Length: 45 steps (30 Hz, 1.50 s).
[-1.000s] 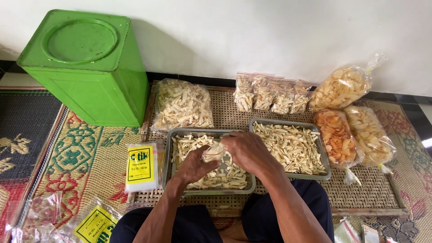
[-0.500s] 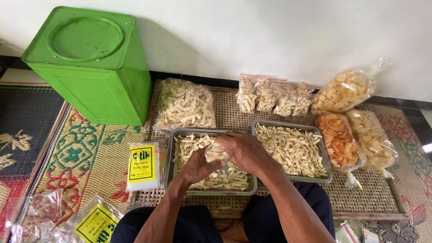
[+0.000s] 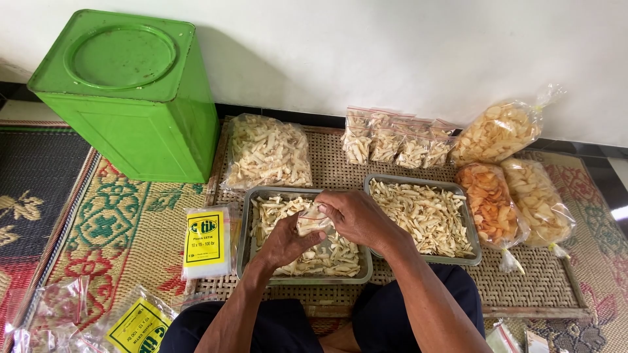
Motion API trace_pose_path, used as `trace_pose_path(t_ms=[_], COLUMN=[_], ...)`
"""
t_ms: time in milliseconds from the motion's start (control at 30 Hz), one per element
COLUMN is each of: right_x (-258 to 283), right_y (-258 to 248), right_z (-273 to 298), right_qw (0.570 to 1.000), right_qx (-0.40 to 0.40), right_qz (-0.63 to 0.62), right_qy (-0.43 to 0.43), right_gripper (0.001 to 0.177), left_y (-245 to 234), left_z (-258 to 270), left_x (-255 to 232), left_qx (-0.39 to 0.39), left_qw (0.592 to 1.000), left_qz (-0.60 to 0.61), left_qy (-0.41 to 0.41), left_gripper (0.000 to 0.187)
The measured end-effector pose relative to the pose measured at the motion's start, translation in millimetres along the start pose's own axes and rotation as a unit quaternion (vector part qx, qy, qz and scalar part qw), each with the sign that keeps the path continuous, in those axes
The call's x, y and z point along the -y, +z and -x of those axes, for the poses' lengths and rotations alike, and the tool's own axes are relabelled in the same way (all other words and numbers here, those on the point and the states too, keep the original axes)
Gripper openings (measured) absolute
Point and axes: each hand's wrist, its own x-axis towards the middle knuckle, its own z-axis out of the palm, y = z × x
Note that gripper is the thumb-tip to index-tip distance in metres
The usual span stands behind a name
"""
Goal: Packing small snack pieces from a metal tray into individual plastic bags while sitting on the floor.
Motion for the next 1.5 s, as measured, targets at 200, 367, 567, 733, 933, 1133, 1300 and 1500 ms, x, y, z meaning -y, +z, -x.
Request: trace_pose_path(t_ms=[200,367,567,733,933,1133,1300,1500], right_x=[21,39,21,20,43,39,58,58], right_y=[-7,-21,-13,-13,-24,-44,-70,-84], right_z=[9,7,-4,-5,-1,2,12,21], right_qw=[0.999,0.999,0.995,0.99,0.997,0.998,0.995,0.994], right_qx=[0.025,0.039,0.048,0.06,0.029,0.037,0.041,-0.019], right_qz=[0.026,0.024,0.077,0.121,0.073,-0.045,-0.07,-0.074], right_qy=[-0.002,0.007,0.029,0.049,0.019,-0.003,-0.061,-0.075], right_gripper=[0.028,0.022,0.019,0.023,0.014,0.013,0.029,0.014], left_y=[0,0,-9,-7,3,4,0,19], left_z=[1,2,3,1,0,4,-8,1], left_x=[-8,-34,12,4,-34,-69,-84,-135], left_qx=[-0.007,-0.011,-0.015,-0.016,-0.017,-0.014,-0.039,-0.018], left_qw=[1.0,1.0,1.0,1.0,1.0,0.998,0.999,0.996], left_qz=[0.003,0.006,-0.001,-0.004,0.012,0.042,0.035,0.064], left_qy=[-0.004,-0.006,-0.018,-0.014,0.002,0.036,0.006,0.058], left_gripper=[0.035,0.036,0.038,0.04,0.05,0.06,0.06,0.055])
